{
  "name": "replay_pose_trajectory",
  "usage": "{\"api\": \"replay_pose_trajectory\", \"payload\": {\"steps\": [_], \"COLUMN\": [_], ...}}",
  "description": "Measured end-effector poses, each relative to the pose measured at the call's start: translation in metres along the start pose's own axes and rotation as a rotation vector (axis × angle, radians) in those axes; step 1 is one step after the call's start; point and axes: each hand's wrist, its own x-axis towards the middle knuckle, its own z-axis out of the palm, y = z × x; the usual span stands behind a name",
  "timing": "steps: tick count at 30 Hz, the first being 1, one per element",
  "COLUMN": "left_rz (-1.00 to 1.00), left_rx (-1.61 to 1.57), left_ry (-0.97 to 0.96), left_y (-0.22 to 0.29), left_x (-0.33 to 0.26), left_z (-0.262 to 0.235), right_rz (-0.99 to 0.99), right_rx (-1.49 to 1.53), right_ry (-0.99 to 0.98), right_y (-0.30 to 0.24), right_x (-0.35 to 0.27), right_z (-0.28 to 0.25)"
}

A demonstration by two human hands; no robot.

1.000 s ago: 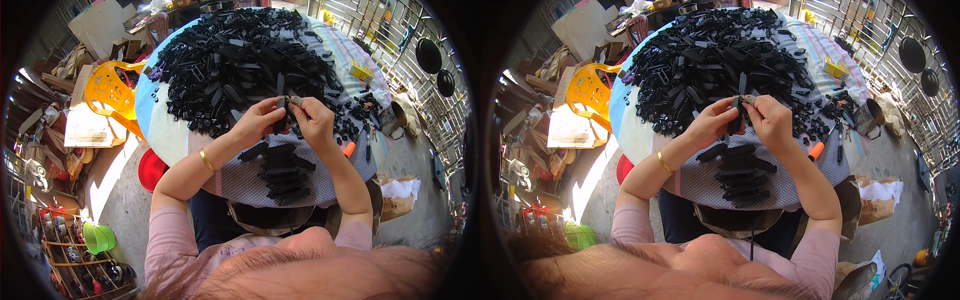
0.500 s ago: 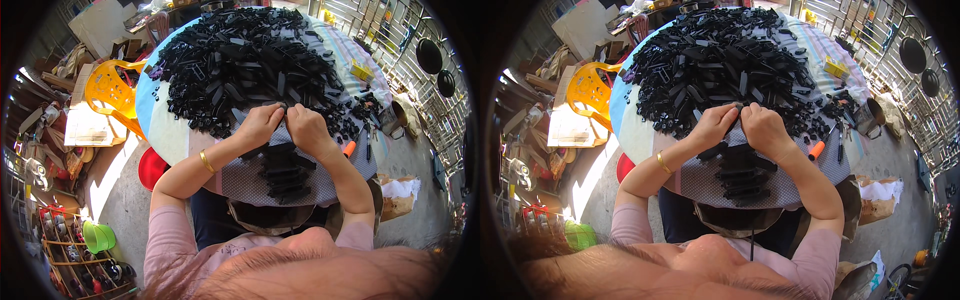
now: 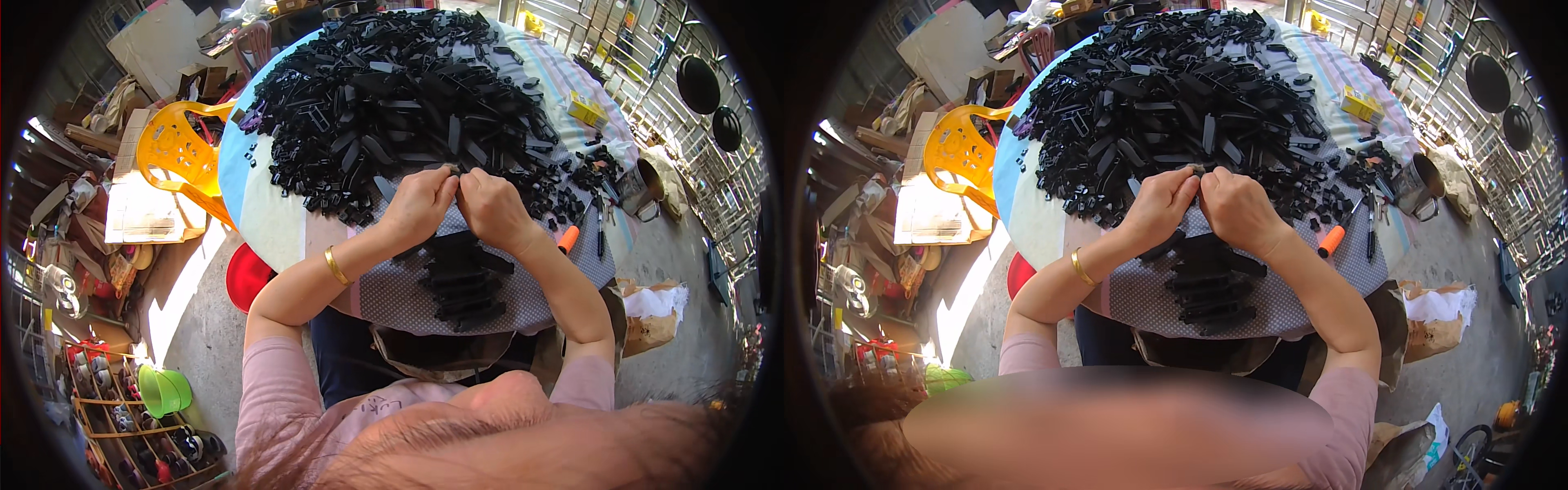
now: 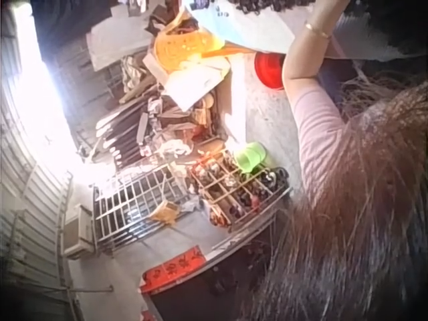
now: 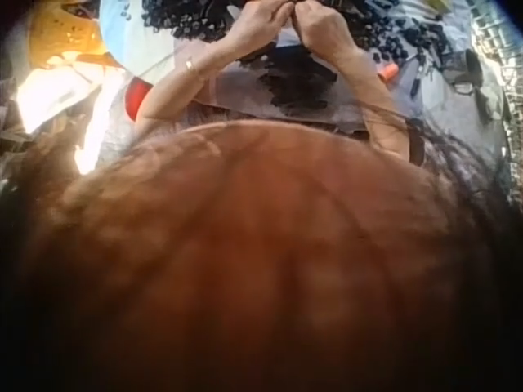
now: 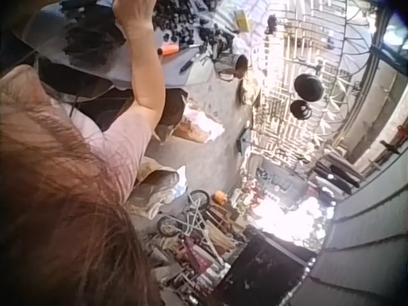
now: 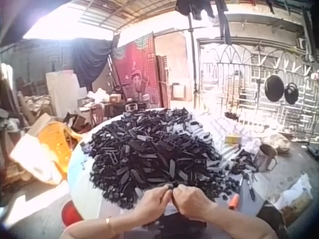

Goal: Manually assembling small black plastic components by snapping them together on a workbench.

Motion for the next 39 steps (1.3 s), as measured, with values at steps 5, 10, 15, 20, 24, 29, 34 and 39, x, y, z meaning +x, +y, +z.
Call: {"api": "replay_pose_trajectory", "payload": {"steps": [5,10,15,20,24,29,34,39], "left_rz": [0.095,-0.353,-0.326,-0.35,-0.363,-0.488,-0.505,-0.445], "left_rx": [-0.004,-0.639,-0.798,-0.896,-0.843,-1.033,-1.002,-0.903], "left_ry": [0.121,-0.241,-0.31,-0.323,-0.101,-0.062,-0.021,-0.068], "left_y": [-0.004,-0.012,-0.006,-0.01,-0.016,-0.033,-0.032,-0.031], "left_x": [0.005,0.016,0.012,0.012,0.016,0.024,0.023,0.019], "left_z": [0.001,-0.017,-0.016,-0.02,-0.025,-0.034,-0.03,-0.019], "right_rz": [0.05,0.419,0.534,0.521,0.726,0.118,0.276,0.42], "right_rx": [0.029,0.556,1.129,1.103,1.202,0.246,0.437,0.642], "right_ry": [0.032,-0.071,-0.074,-0.006,-0.009,-0.131,0.139,0.286], "right_y": [0.002,0.01,0.018,0.012,0.02,0.01,0.014,0.0], "right_x": [0.005,0.012,0.008,0.012,0.013,0.005,0.01,0.014], "right_z": [-0.006,-0.035,-0.017,-0.003,0.006,0.026,0.019,0.0]}}
